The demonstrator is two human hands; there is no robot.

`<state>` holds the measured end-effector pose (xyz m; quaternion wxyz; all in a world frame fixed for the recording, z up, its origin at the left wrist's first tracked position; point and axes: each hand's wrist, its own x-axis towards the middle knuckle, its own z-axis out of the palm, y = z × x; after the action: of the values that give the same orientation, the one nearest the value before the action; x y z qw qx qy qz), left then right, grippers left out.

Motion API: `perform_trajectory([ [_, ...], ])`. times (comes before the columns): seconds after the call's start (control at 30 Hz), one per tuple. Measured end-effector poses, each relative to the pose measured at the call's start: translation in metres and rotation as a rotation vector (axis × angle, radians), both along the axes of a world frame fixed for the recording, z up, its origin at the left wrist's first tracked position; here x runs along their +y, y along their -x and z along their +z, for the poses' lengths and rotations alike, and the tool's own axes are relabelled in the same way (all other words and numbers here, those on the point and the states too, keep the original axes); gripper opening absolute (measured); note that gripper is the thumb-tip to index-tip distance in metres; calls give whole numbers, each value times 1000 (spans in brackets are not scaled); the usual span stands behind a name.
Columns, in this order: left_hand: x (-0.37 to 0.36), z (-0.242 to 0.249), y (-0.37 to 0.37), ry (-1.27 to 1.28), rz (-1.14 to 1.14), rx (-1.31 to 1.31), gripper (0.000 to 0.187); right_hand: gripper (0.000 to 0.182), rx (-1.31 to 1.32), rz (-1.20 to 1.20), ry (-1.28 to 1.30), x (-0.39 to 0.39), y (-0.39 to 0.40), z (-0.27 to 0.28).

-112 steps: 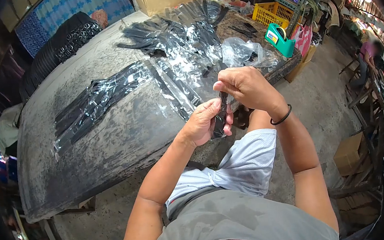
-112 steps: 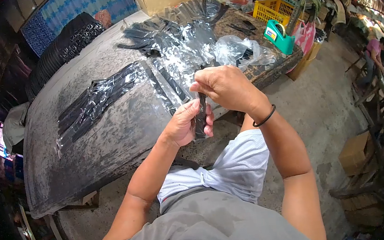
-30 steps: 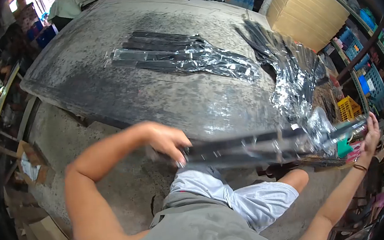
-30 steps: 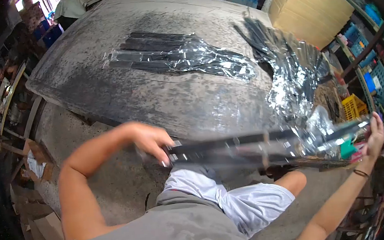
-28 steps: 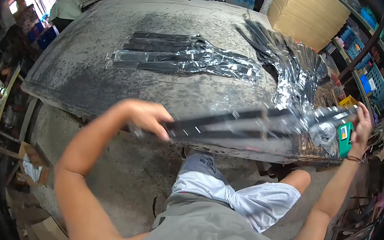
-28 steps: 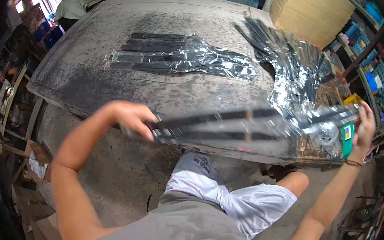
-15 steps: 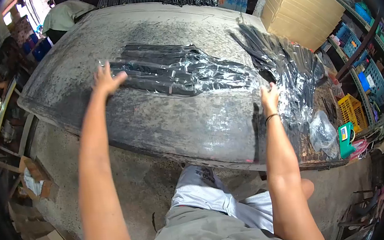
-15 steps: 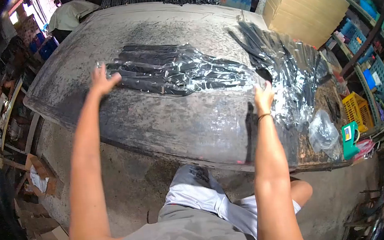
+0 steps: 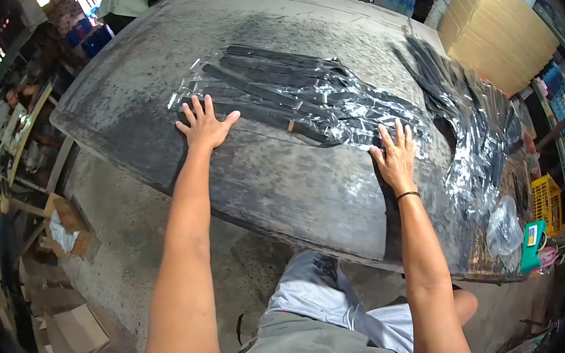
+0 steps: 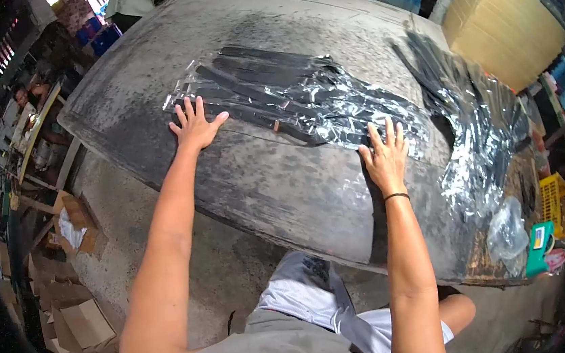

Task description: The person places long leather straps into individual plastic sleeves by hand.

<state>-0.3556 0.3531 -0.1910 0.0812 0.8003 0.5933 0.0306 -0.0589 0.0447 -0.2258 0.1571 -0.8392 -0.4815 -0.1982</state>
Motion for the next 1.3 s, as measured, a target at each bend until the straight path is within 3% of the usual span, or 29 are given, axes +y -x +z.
perform_trajectory([
  [0.13, 10, -7, -8, -49, -1, -20, 101, 48, 134, -79, -53, 15, -10, -2],
  [0.37, 23, -10, -18, -202, -163, -59, 94, 40, 118, -228, -5, 24, -21, -8],
  [0.47, 16, -3, -19, -256, -161, -3, 91, 45, 112, -281, -3, 24, -18, -8],
  [0.67, 29, -18, -15, -319, -133, -33, 88, 47, 158, -47, -245, -17, -4, -1],
  [0.8, 63, -49, -4, -808, -276, -135, 75, 21, 279, 241, -371, -118, 6, 34],
  [0.87, 50, -42, -4, -837, -223, -62, 70, 17, 324, 137, -515, -185, 15, 73],
  [0.9, 47, -44, -2, -875, -288, -130, 69, 14, 230, 8, -631, -220, 10, 78],
  [0.97, 40, -48, -1, -920, -362, -208, 68, 10, 281, -287, -868, -292, -7, 87],
  [1.07, -2, -49, -7, -915, -466, -314, 67, 26, 338, -301, -1592, -388, -41, 99],
  [1.13, -51, -46, -9, -532, -509, -608, 63, 25, 373, -433, -1828, -433, -57, 93],
  [1.2, -76, -64, -4, -465, -530, -633, 56, 20, 476, -592, -1633, -452, -81, 64],
  [1.27, -156, -41, -7, -143, -750, -776, 47, 18, 605, -815, -1071, -448, -100, 43],
  [1.3, -213, -19, -11, 261, -793, -996, 46, 16, 469, -805, -925, -445, -120, 18],
])
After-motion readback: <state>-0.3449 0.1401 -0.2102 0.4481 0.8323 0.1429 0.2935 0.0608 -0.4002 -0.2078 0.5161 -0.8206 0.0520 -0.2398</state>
